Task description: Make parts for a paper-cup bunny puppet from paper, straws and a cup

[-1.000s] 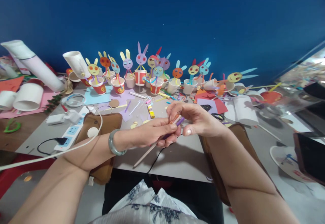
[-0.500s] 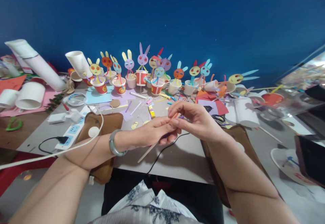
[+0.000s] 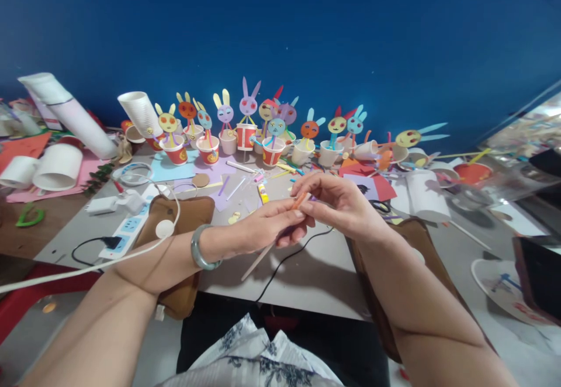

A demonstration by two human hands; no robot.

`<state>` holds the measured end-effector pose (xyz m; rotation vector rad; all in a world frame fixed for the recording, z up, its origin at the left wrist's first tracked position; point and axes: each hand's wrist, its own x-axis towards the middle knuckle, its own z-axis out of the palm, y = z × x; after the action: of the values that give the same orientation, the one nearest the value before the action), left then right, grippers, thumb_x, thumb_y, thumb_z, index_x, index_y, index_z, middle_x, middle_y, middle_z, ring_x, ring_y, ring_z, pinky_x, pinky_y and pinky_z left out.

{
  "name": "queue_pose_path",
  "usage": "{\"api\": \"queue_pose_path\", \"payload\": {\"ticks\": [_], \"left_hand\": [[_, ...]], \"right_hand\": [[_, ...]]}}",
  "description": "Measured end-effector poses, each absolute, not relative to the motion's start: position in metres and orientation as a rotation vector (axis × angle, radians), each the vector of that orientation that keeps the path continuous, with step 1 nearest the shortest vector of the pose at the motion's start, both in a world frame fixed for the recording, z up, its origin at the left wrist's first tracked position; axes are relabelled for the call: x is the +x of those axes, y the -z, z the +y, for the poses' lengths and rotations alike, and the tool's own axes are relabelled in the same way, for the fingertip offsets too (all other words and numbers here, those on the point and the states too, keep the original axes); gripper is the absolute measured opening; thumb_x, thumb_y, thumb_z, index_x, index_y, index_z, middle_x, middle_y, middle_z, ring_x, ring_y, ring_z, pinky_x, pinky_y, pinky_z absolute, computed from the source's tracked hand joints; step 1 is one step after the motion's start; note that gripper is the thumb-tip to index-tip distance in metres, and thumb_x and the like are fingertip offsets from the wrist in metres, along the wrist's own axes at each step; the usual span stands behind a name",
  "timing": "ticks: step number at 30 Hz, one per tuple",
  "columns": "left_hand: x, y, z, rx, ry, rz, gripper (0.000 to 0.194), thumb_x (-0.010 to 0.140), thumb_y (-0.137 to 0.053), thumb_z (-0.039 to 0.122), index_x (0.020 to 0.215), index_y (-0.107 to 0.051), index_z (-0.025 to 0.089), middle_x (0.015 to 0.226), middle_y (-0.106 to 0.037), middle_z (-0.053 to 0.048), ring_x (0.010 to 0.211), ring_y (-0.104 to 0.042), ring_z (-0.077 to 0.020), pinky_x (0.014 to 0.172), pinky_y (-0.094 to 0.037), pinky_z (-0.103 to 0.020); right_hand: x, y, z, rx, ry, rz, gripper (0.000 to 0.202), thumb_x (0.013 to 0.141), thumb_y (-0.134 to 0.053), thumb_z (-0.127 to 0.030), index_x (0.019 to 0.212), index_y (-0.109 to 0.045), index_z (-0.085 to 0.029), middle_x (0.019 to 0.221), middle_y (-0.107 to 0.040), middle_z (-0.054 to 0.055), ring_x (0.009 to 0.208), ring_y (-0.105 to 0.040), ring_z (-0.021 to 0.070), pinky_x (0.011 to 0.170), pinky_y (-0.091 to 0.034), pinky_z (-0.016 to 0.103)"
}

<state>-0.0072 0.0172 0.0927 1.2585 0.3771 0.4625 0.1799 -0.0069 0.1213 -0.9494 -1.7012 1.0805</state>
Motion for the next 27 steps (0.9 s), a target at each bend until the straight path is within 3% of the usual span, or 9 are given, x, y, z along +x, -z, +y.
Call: {"api": "queue_pose_path", "payload": {"ticks": [4,9,14,27], "left_hand": [[-0.0061,-0.0918,0.0179,1.229,-0.472,0.355,0.034,0.092,-0.061,0.048,0.083,-0.054,0.016,0.069,-0.055,0.002,0.053,-0.049,-0.0059,0.05,-0.037,-0.021],[-0.0042,-0.088,0.0187,1.158,-0.461,0.323,0.037,0.09,-0.065,0.05,0.086,-0.056,0.015,0.068,-0.058,0.002,0.052,-0.052,-0.0063,0.05,-0.04,-0.021],[-0.0026,-0.0853,0.0193,1.094,-0.444,0.335,0.039,0.088,-0.068,0.052,0.088,-0.058,0.014,0.069,-0.063,0.0,0.054,-0.057,-0.0084,0.054,-0.046,-0.023],[-0.0047,-0.0881,0.0152,1.303,-0.577,0.443,0.049,0.093,-0.055,0.064,0.087,-0.055,0.016,0.068,-0.058,0.002,0.051,-0.048,-0.0066,0.049,-0.037,-0.023]], "right_hand": [[0.1822,-0.1217,-0.0056,-0.931,-1.073,-1.712,0.02,0.087,-0.077,-0.038,0.087,-0.075,-0.018,0.101,-0.067,0.008,0.068,-0.065,0.0112,0.057,-0.058,0.025],[0.1846,-0.1211,-0.0033,-0.971,-1.025,-1.719,0.015,0.084,-0.08,-0.035,0.088,-0.08,-0.02,0.102,-0.073,0.009,0.08,-0.068,0.0151,0.057,-0.056,0.022],[0.1853,-0.1211,-0.0017,-0.985,-1.151,-1.668,0.019,0.084,-0.08,-0.038,0.086,-0.08,-0.019,0.104,-0.074,0.008,0.062,-0.063,0.0092,0.051,-0.054,0.022],[0.1875,-0.1174,0.0018,-0.922,-1.246,-1.656,0.022,0.087,-0.077,-0.039,0.094,-0.078,-0.018,0.088,-0.074,0.005,0.064,-0.068,0.0119,0.058,-0.057,0.025]]}}
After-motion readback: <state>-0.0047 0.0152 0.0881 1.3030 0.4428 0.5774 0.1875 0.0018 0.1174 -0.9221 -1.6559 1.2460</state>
